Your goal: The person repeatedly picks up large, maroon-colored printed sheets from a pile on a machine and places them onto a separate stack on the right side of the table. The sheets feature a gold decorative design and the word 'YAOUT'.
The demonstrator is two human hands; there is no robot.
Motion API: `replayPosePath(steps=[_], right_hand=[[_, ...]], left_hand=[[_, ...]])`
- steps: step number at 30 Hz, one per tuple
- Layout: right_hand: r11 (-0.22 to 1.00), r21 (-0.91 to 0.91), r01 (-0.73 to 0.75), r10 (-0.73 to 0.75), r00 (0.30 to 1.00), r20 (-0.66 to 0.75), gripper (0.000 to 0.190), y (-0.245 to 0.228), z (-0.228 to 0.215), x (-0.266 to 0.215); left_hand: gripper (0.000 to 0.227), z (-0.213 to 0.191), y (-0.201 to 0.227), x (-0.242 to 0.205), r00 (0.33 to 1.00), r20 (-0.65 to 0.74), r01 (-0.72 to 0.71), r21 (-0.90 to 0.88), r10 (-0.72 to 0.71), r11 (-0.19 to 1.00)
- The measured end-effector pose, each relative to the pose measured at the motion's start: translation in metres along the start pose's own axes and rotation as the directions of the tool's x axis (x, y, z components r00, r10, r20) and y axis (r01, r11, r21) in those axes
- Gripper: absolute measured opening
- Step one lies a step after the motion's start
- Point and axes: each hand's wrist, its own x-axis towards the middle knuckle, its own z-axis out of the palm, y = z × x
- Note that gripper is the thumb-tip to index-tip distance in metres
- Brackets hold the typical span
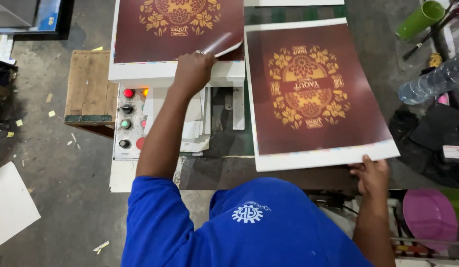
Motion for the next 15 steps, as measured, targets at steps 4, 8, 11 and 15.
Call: replayPosePath(steps=[4, 8, 11, 15], right_hand=[[0.999, 0.013, -0.042, 0.041, 0.998, 0.041, 0.032, -0.006, 0.058, 0.047], [0.998, 0.014, -0.067, 0.065, 0.994, 0.092, 0.03, -0.023, 0.111, 0.098], [0.987, 0.013, -0.162, 0.157, 0.973, 0.17, 0.033, -0.026, 0.118, 0.14], [0.925, -0.18, -0.334, 0.357, 0.926, 0.121, 0.049, -0.037, 0.121, 0.112]], left_hand=[[0.02, -0.008, 0.018, -0.003, 0.987, -0.103, 0.125, 0.036, -0.12, 0.992], [0.029, -0.008, 0.016, -0.009, 0.983, -0.131, 0.14, 0.069, -0.13, 0.988], [0.029, -0.021, 0.013, 0.0, 0.998, 0.002, 0.059, 0.093, -0.06, 0.994], [0.016, -0.018, -0.004, -0.006, 0.998, 0.017, 0.053, 0.056, -0.054, 0.997]])
